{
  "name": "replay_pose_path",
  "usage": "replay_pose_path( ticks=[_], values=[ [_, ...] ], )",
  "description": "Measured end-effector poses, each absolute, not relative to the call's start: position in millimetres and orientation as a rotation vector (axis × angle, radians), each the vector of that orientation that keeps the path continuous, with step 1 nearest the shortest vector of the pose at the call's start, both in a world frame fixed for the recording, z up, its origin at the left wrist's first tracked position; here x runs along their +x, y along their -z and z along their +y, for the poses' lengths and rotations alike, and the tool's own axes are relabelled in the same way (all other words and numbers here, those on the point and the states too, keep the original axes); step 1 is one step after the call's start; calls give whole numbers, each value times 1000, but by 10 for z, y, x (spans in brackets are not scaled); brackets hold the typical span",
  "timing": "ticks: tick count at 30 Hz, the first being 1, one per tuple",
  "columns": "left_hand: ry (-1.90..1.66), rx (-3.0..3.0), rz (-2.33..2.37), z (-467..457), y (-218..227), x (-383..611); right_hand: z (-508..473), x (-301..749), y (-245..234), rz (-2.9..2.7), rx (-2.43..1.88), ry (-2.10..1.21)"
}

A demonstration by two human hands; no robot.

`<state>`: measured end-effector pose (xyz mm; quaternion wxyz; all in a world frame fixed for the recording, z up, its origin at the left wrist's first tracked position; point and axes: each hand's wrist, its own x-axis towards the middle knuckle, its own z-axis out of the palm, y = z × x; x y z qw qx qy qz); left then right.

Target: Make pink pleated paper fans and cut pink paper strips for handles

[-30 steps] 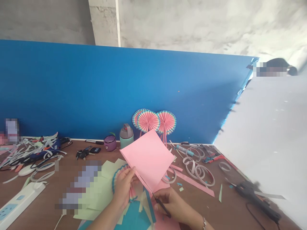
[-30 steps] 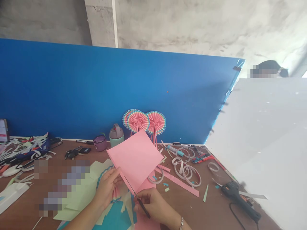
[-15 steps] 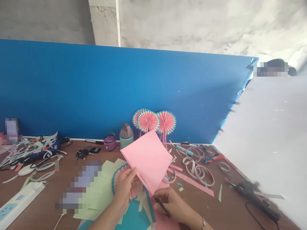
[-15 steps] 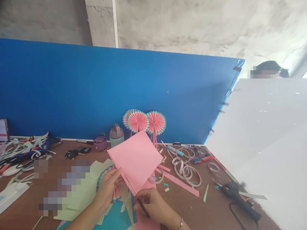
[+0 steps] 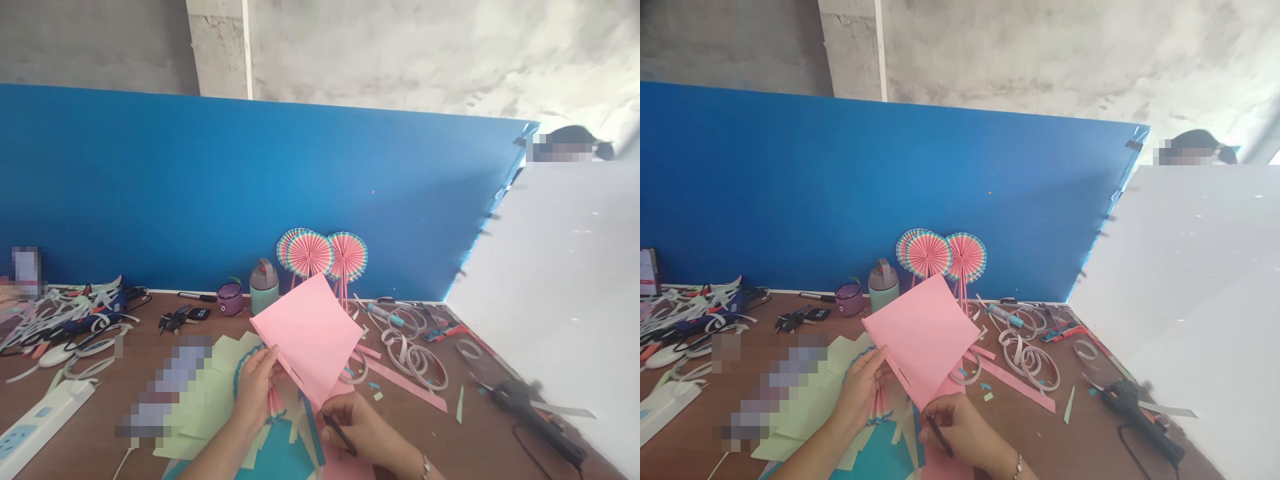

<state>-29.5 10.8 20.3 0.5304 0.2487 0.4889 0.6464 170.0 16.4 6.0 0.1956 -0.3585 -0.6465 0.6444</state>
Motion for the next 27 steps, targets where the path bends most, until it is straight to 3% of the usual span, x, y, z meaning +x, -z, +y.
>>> replay_pose_path(
  ticks=[27],
  values=[
    [-1450,592,1162,69,-230,-234,156,1696,-20,-1857,-946,-1767]
  ],
)
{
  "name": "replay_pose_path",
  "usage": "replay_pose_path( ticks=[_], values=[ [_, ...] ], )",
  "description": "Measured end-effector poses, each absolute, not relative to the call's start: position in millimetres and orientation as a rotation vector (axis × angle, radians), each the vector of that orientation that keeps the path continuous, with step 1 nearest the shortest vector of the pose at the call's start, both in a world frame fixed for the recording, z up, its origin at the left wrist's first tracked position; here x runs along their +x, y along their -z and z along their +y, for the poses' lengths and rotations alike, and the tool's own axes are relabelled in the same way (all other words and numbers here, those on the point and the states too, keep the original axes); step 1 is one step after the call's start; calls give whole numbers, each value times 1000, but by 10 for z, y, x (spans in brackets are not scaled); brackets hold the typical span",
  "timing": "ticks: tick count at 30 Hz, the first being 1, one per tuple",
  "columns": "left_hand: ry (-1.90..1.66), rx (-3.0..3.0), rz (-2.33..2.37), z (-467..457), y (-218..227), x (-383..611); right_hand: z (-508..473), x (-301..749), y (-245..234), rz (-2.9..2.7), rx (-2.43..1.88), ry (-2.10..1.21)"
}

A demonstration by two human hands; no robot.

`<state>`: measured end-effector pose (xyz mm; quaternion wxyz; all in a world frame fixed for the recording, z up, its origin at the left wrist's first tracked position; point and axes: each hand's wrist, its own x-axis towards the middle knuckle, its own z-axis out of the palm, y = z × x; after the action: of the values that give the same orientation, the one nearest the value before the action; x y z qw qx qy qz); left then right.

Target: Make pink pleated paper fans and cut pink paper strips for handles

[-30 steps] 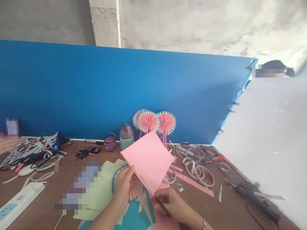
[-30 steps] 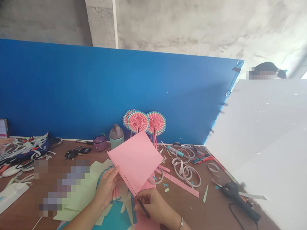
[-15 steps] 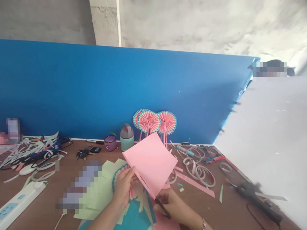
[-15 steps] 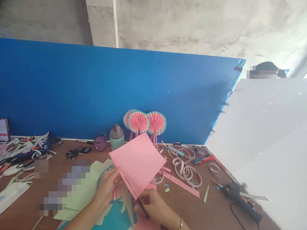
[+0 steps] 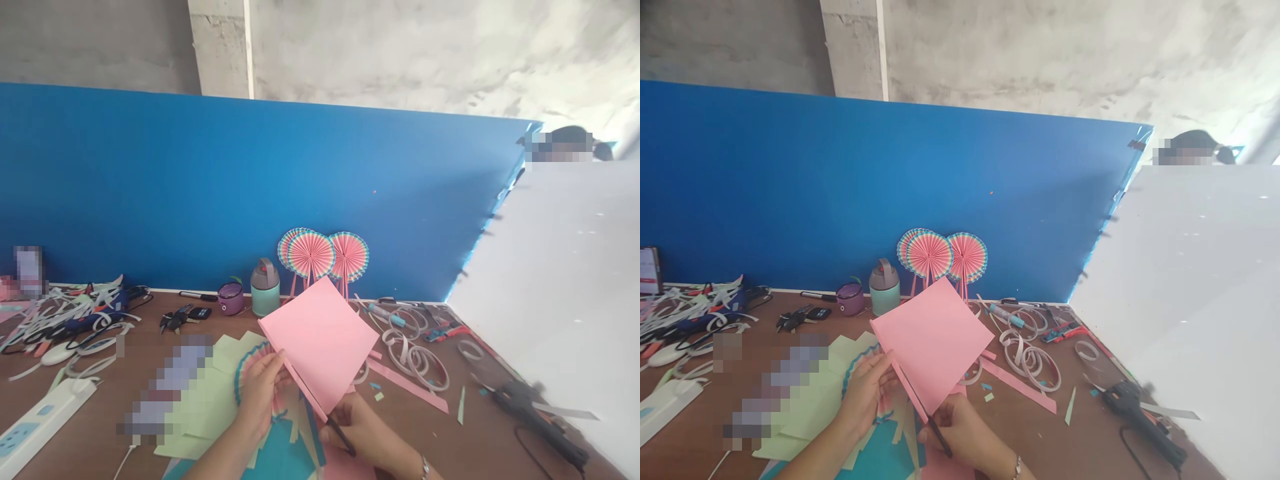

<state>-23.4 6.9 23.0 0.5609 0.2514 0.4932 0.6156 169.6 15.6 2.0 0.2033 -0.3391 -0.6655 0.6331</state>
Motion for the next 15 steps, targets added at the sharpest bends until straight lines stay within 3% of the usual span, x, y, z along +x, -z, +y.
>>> replay_pose_path(
  ticks=[15],
  values=[
    [-1421,574,1151,63,-216,-221,105,1658,-255,-1833,-1088,-1750]
  ],
)
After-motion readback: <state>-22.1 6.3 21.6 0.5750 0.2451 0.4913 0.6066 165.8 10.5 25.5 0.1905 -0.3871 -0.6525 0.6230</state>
